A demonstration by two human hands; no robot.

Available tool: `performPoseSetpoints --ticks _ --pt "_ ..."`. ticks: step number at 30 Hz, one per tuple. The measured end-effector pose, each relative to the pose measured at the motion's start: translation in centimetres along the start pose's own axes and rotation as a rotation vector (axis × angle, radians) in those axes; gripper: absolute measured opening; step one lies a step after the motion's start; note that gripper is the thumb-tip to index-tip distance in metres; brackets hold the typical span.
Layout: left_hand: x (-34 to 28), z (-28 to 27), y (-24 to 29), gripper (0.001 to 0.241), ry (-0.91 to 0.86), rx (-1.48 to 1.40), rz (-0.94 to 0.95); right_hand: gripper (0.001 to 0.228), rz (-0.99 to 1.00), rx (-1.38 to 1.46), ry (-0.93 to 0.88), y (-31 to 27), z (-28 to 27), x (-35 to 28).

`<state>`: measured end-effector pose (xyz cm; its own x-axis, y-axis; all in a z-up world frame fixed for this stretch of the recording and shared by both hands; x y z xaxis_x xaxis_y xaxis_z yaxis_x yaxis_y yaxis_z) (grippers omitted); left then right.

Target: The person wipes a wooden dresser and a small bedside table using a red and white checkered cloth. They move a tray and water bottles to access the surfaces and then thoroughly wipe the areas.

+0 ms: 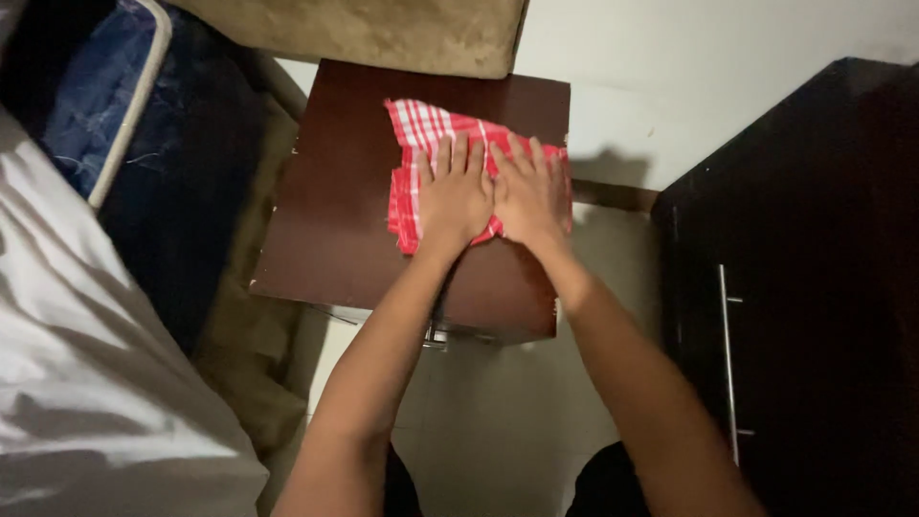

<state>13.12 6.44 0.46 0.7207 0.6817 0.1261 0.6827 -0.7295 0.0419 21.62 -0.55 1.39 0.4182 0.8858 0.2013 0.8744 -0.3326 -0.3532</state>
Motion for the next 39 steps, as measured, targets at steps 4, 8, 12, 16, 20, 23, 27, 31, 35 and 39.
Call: performPoseSetpoints --ticks 4,8,12,16,20,23,27,31,35,39 --pt "2.8 0.1 0.1 0.063 -0.027 -0.007 -0.023 0.052 -0.044 -0.019 0.042 1.0 -0.6 2.5" --pt "5.4 0.4 -0.1 0.062 0.0 -0.009 -0.042 0.05 -0.097 0.021 0.12 1.8 -0.7 4.7" --pt "6.9 0.3 -0.2 0.061 -0.006 -0.011 -0.041 0.048 -0.097 0.036 0.155 2.4 -0.6 5.9" --pt "7.9 0.8 -0.2 0.062 0.007 -0.008 -0.034 0.046 -0.093 0.056 0.172 2.4 -0.7 6.5" --pt "8.2 0.8 -0.3 0.064 0.035 -0.011 -0.039 0.042 -0.105 0.096 0.247 1.8 -1.8 5.8" --pt "7.2 0.4 0.4 0.065 0.042 -0.013 -0.029 0.04 -0.114 0.164 0.272 2.0 -2.3 4.6" --pt "5.0 -0.5 -0.4 0.065 0.013 0.024 -0.029 0.042 -0.171 0.153 0.23 0.2 -2.3 3.1" --pt "1.8 -0.5 0.0 0.065 0.001 0.019 -0.001 0.043 -0.159 0.08 0.21 0.0 -1.0 0.5" --pt "-1.7 -1.3 0.2 0.063 0.015 0.004 0.005 0.049 -0.119 0.039 0.151 -1.7 -1.6 -2.8" --pt "-5.9 -1.1 0.5 0.064 0.003 0.016 -0.012 0.051 -0.113 0.036 0.074 -2.7 -0.9 -6.2"
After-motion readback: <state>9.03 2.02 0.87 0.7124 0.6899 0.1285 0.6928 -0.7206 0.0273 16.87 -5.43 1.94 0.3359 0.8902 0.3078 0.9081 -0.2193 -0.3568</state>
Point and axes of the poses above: each hand's wrist, its own x-axis towards the middle knuckle, its own z-axis out of the palm, y = z × x, the point moved 8 cm from there along x, towards the middle knuckle, and after that the axes turned 14 degrees about x, right-handed, at the moved point
